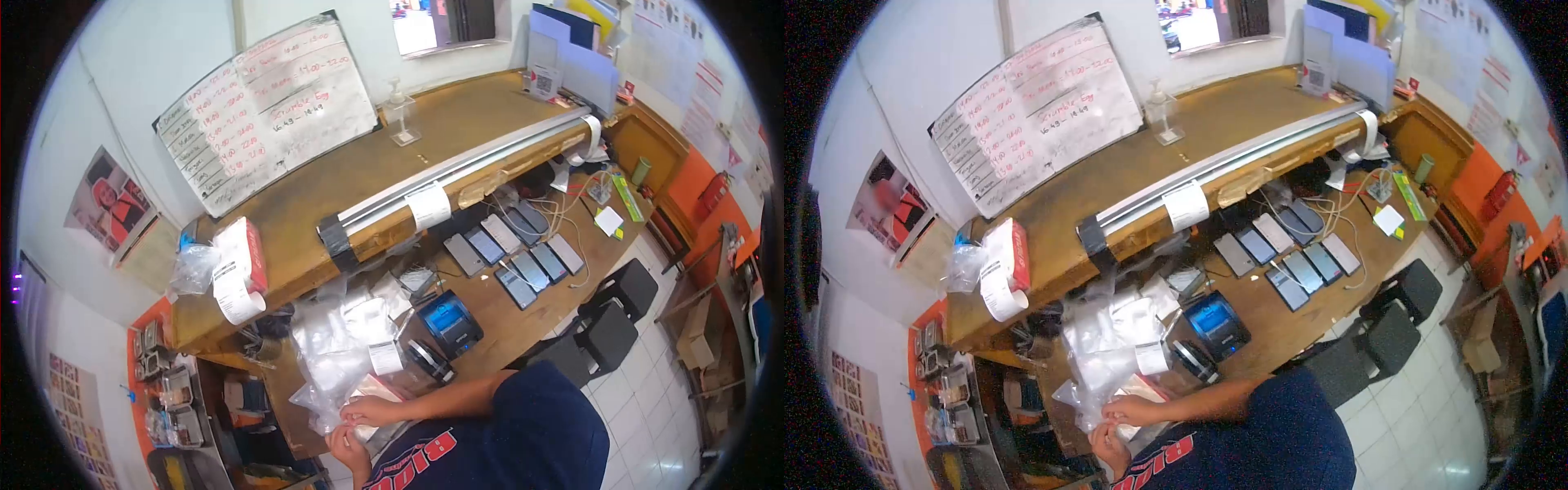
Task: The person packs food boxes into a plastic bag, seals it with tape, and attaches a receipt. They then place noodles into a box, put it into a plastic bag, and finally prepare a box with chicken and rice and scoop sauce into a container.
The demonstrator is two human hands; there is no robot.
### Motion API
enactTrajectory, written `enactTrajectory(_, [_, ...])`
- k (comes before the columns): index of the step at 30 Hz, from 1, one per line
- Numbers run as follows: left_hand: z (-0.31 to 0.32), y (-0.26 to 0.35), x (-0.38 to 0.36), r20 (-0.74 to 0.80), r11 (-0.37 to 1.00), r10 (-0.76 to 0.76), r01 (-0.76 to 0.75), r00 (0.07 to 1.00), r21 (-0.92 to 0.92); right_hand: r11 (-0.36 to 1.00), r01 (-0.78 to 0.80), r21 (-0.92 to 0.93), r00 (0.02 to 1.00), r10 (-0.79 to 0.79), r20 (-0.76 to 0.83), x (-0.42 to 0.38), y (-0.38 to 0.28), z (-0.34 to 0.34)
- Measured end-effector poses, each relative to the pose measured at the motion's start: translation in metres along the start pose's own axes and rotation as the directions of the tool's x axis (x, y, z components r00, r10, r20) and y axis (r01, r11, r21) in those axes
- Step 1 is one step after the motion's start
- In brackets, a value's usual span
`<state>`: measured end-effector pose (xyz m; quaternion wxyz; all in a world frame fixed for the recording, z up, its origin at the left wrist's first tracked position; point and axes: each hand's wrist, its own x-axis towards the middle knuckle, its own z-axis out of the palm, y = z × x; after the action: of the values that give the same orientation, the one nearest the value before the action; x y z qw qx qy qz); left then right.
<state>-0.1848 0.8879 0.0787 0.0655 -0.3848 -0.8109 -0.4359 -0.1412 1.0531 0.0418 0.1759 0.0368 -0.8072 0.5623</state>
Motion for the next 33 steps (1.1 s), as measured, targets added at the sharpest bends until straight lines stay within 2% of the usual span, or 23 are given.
enactTrajectory(1, [-0.001,-0.001,-0.005,-0.041,0.998,-0.059,0.059,0.997,-0.023,1.0,-0.011,-0.002,1.0,0.011,-0.013,-0.003,-0.002,0.003])
enactTrajectory(2, [-0.003,-0.004,-0.009,-0.079,0.992,-0.12,0.117,0.99,-0.045,0.997,-0.026,-0.078,1.0,0.026,0.002,-0.002,-0.001,0.005])
enactTrajectory(3, [-0.004,-0.005,-0.009,-0.061,0.992,-0.117,0.115,0.991,-0.048,0.987,-0.042,-0.152,0.999,0.045,0.015,-0.002,-0.002,0.006])
enactTrajectory(5, [-0.013,-0.006,-0.011,0.093,0.846,-0.358,0.365,0.929,-0.388,0.982,-0.061,-0.181,0.998,0.055,-0.037,-0.007,0.0,0.008])
enactTrajectory(6, [-0.015,-0.004,-0.009,0.107,0.844,-0.355,0.368,0.929,-0.391,0.974,-0.049,-0.221,0.998,0.037,-0.06,-0.006,-0.002,0.004])
enactTrajectory(8, [-0.017,-0.003,-0.006,0.089,0.912,-0.259,0.274,0.962,-0.304,0.976,-0.068,-0.209,0.996,0.053,-0.075,-0.009,-0.011,0.005])
enactTrajectory(9, [-0.021,-0.008,-0.004,0.126,0.957,-0.164,0.189,0.978,-0.219,0.979,-0.073,-0.19,0.995,0.058,-0.084,-0.009,-0.013,0.008])
enactTrajectory(10, [-0.023,-0.012,-0.004,0.129,0.957,-0.157,0.184,0.979,-0.225,0.978,-0.075,-0.196,0.994,0.059,-0.09,-0.009,-0.013,0.011])
enactTrajectory(12, [-0.024,-0.02,-0.001,0.039,0.989,0.064,-0.058,0.997,-0.139,0.98,-0.065,-0.19,0.991,0.042,-0.125,-0.012,-0.011,0.015])
enactTrajectory(13, [-0.023,-0.031,-0.001,0.044,0.988,0.069,-0.062,0.997,-0.144,0.979,-0.07,-0.193,0.99,0.044,-0.132,-0.013,-0.012,0.018])
enactTrajectory(15, [-0.023,-0.062,-0.003,0.122,0.962,0.265,-0.252,0.957,-0.107,0.958,0.041,-0.284,0.988,-0.081,-0.13,-0.019,-0.011,0.021])
enactTrajectory(16, [-0.028,-0.065,-0.003,0.136,0.964,0.257,-0.243,0.957,-0.107,0.961,0.029,-0.275,0.989,-0.068,-0.134,-0.021,-0.012,0.025])
enactTrajectory(18, [-0.029,-0.066,0.004,0.202,0.927,0.374,-0.363,0.905,-0.09,0.961,0.058,-0.272,0.977,-0.11,-0.18,-0.022,-0.012,0.029])
enactTrajectory(22, [-0.028,-0.058,0.013,0.195,0.905,0.426,-0.42,0.883,-0.073,0.955,0.016,-0.296,0.974,-0.081,-0.21,-0.02,-0.031,0.032])
enactTrajectory(25, [-0.027,-0.05,0.02,0.195,0.872,0.489,-0.475,0.85,-0.117,0.869,-0.072,-0.49,0.962,-0.068,-0.263,-0.02,-0.048,0.03])
enactTrajectory(28, [-0.027,-0.049,0.023,0.183,0.861,0.508,-0.488,0.842,-0.145,0.843,-0.037,-0.537,0.957,-0.126,-0.263,-0.019,-0.048,0.033])
enactTrajectory(30, [-0.026,-0.051,0.023,0.196,0.901,0.41,-0.362,0.891,-0.24,0.845,-0.055,-0.532,0.953,-0.115,-0.282,-0.017,-0.044,0.037])
enactTrajectory(31, [-0.021,-0.059,0.02,0.199,0.901,0.41,-0.361,0.89,-0.242,0.846,-0.075,-0.527,0.948,-0.104,-0.302,-0.017,-0.044,0.038])
enactTrajectory(33, [-0.011,-0.069,0.013,0.189,0.884,0.266,-0.162,0.945,-0.438,0.842,-0.074,-0.535,0.946,-0.11,-0.305,-0.019,-0.043,0.039])
